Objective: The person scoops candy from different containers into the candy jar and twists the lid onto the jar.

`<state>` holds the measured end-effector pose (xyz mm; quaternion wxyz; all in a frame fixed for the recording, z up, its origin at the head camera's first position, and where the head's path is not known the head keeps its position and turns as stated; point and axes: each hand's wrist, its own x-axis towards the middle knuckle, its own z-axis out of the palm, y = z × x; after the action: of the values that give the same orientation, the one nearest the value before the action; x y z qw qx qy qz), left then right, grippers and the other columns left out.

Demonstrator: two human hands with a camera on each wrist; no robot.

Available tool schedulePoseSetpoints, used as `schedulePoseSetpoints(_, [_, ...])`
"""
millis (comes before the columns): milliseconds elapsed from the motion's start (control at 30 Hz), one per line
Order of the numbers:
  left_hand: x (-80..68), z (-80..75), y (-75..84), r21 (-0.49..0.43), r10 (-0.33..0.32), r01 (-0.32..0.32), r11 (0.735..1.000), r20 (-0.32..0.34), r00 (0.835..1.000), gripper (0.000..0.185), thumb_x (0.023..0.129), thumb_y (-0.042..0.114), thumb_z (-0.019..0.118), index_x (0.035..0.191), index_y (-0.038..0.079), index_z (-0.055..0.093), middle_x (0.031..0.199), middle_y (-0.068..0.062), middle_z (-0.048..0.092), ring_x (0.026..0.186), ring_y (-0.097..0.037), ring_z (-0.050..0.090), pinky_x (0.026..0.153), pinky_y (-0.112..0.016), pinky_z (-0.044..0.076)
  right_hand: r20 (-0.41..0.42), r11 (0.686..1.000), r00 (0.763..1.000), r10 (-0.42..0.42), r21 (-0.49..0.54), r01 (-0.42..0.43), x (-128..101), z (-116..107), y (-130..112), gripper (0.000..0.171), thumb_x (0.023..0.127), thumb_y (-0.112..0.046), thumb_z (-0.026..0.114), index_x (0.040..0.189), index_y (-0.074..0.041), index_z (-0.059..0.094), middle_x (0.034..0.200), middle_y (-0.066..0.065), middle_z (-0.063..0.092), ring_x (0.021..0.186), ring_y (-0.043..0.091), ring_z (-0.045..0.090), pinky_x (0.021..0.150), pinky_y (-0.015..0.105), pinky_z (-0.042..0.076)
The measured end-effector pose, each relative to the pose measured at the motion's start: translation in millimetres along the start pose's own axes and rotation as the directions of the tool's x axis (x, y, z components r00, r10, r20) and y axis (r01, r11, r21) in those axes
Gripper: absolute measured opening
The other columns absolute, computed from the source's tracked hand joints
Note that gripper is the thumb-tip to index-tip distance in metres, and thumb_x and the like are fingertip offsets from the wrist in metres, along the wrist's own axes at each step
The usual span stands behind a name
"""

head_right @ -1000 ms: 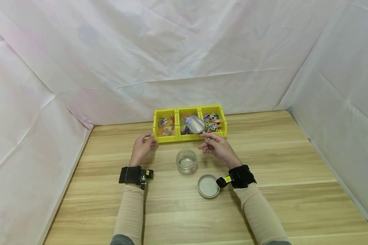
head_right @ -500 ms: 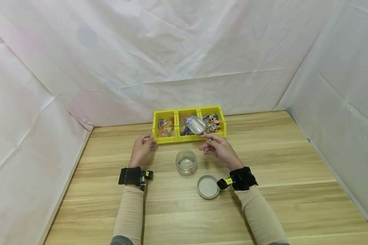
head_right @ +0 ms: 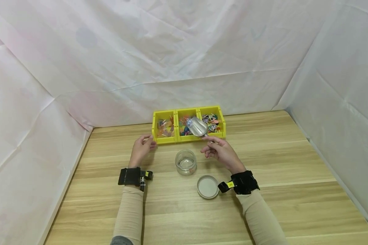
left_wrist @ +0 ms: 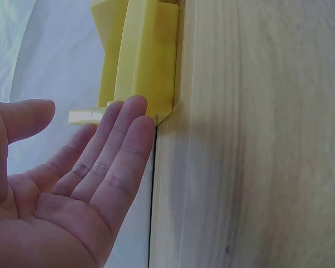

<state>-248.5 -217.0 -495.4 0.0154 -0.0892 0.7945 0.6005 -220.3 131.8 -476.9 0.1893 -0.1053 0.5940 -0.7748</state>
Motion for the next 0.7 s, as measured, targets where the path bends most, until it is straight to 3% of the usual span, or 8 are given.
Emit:
schedulePoseSetpoints(133, [0.5,0.5,-0.9,-0.003,-0.004,0.004,1.0,-0.001,1.0,0.041,0.103,0.038,0.051,0.133,0.01,0.057,0.11,-0.02,0.07,0.104,-0.032,0.069,0.09,-0.043,0.057,-0.013,1.0,1.0,0.009,-0.019,-0.009,-3.5,-0.4,0.5,0.041,0.106,-0.019,0.046,0.14,0.003,0.045,0.092,0.007,0.071,0.079,0.016,0.065,0.073,0.027,0.057])
schedulePoseSetpoints(267, [1.2,0.6,-2.2,0.004,-0.004,0.004,1.0,0.004,1.0,0.042,0.103,0.039,0.052,0.133,0.01,0.057,0.11,-0.019,0.07,0.103,-0.032,0.069,0.089,-0.042,0.057,-0.024,1.0,1.0,0.01,-0.019,-0.01,-7.1,-2.5,1.6,0.033,0.106,-0.019,0.047,0.135,-0.006,0.053,0.092,0.007,0.071,0.08,0.016,0.066,0.073,0.027,0.058])
schedulePoseSetpoints(500, [0.8,1.0,-1.8,0.014,-0.018,0.018,1.0,-0.001,1.0,0.042,0.103,0.039,0.052,0.133,0.011,0.057,0.109,-0.018,0.07,0.102,-0.03,0.069,0.089,-0.041,0.057,-0.009,1.0,1.0,-0.011,-0.012,0.011,-14.2,-6.6,3.3,0.038,0.106,-0.019,0.047,0.138,0.0,0.049,0.092,0.006,0.072,0.08,0.015,0.066,0.071,0.026,0.057])
schedulePoseSetpoints(600, [-0.3,1.1,-1.2,0.007,-0.01,0.01,1.0,0.0,1.0,0.042,0.103,0.038,0.052,0.134,0.01,0.056,0.11,-0.02,0.07,0.103,-0.031,0.069,0.09,-0.042,0.056,0.01,1.0,1.0,-0.026,-0.005,0.026,-16.9,-8.2,3.6,0.032,0.106,-0.019,0.047,0.134,-0.005,0.054,0.092,0.007,0.072,0.078,0.015,0.066,0.07,0.026,0.057])
schedulePoseSetpoints(700, [-1.0,0.9,-1.3,-0.006,-0.006,0.007,1.0,0.001,1.0,0.042,0.103,0.037,0.052,0.135,0.01,0.055,0.111,-0.02,0.07,0.103,-0.031,0.069,0.091,-0.042,0.056,0.035,0.999,0.999,-0.038,0.006,0.038,-19.6,-9.6,3.2,0.035,0.106,-0.019,0.048,0.135,-0.001,0.052,0.092,0.007,0.072,0.078,0.014,0.066,0.07,0.026,0.056])
